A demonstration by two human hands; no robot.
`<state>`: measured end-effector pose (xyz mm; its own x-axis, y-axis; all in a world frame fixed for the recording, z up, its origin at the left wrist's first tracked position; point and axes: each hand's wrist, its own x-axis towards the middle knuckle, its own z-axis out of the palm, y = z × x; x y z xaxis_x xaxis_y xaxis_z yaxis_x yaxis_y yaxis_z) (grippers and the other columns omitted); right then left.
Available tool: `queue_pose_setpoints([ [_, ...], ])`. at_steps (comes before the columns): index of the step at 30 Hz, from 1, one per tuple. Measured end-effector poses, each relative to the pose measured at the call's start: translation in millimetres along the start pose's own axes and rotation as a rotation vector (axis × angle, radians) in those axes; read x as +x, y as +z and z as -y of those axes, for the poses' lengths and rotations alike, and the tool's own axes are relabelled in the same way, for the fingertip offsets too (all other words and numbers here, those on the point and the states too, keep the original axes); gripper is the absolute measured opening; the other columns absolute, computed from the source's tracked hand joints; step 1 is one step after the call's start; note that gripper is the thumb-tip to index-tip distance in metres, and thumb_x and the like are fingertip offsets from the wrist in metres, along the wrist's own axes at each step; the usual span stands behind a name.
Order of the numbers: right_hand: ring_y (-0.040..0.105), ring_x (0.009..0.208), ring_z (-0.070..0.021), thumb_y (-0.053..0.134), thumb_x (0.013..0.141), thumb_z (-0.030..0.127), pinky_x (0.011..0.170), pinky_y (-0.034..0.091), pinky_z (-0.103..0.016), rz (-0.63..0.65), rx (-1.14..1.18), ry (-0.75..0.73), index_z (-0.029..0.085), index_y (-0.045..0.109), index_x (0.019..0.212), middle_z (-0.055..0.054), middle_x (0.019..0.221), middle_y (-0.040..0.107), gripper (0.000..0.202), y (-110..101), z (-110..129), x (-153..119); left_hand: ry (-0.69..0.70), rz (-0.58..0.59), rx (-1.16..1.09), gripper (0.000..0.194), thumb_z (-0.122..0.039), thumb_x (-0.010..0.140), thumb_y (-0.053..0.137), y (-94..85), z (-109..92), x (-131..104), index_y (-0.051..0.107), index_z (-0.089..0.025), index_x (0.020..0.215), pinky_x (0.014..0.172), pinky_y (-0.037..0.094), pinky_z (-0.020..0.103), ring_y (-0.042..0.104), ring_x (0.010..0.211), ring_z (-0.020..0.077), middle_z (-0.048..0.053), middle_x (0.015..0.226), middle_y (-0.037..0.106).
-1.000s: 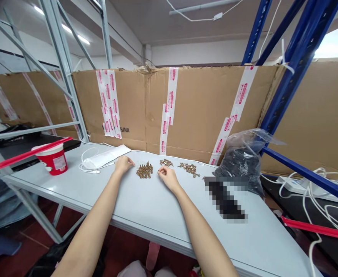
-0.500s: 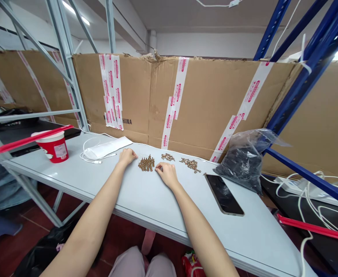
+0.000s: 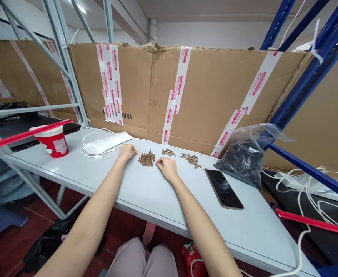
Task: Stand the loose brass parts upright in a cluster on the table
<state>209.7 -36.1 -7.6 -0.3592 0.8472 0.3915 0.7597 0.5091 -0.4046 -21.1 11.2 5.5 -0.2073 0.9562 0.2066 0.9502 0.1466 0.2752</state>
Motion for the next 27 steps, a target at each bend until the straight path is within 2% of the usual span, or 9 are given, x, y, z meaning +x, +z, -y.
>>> queue_pose_setpoints([
  [4, 0.055, 0.077, -0.0139, 0.055, 0.078, 0.028, 0.070, 0.032, -0.025, -0.003, -0.005, -0.001, 0.021, 0.062, 0.079, -0.001, 0.084, 0.065, 0.011, 0, 0, 0, 0.009, -0.010, 0.008, 0.010, -0.024, 0.073, 0.059, -1.8, -1, -1, 0.068, -0.021, 0.075, 0.086, 0.035, 0.036, 0.050, 0.100, 0.0241, 0.008, 0.097, 0.064],
  [12, 0.055, 0.079, -0.0138, 0.052, 0.081, 0.027, 0.069, 0.031, -0.025, -0.009, -0.073, -0.018, 0.020, 0.061, 0.081, -0.001, 0.084, 0.065, 0.011, 4, 0, 0, 0.018, -0.012, -0.024, 0.011, -0.029, 0.067, 0.066, -1.2, -1, 0, 0.067, -0.022, 0.076, 0.085, 0.034, 0.037, 0.050, 0.099, 0.0247, 0.006, 0.095, 0.064],
  [16, 0.055, 0.078, -0.0134, 0.051, 0.081, 0.027, 0.068, 0.031, -0.024, -0.004, -0.089, -0.004, 0.020, 0.061, 0.082, -0.001, 0.083, 0.065, 0.012, 8, 0, 5, 0.043, -0.065, -0.056, 0.010, -0.027, 0.068, 0.065, -0.7, -2, 1, 0.067, -0.023, 0.078, 0.084, 0.034, 0.036, 0.051, 0.098, 0.0242, 0.005, 0.096, 0.064],
  [22, 0.054, 0.067, -0.0120, 0.053, 0.080, 0.031, 0.062, 0.032, -0.022, 0.022, 0.011, 0.070, 0.021, 0.061, 0.080, 0.001, 0.071, 0.063, 0.013, 15, -2, 11, 0.075, -0.173, -0.093, 0.011, -0.028, 0.071, 0.063, -3.9, -4, 2, 0.066, -0.024, 0.081, 0.082, 0.036, 0.033, 0.052, 0.097, 0.0226, 0.004, 0.093, 0.064],
  [27, 0.055, 0.067, -0.0128, 0.053, 0.079, 0.033, 0.064, 0.033, -0.023, 0.008, 0.013, 0.074, 0.021, 0.062, 0.078, 0.000, 0.072, 0.065, 0.015, 17, -2, 10, 0.110, -0.226, -0.106, 0.008, -0.030, 0.070, 0.065, -6.6, -6, 1, 0.065, -0.023, 0.075, 0.080, 0.037, 0.033, 0.052, 0.095, 0.0227, 0.003, 0.088, 0.064],
])
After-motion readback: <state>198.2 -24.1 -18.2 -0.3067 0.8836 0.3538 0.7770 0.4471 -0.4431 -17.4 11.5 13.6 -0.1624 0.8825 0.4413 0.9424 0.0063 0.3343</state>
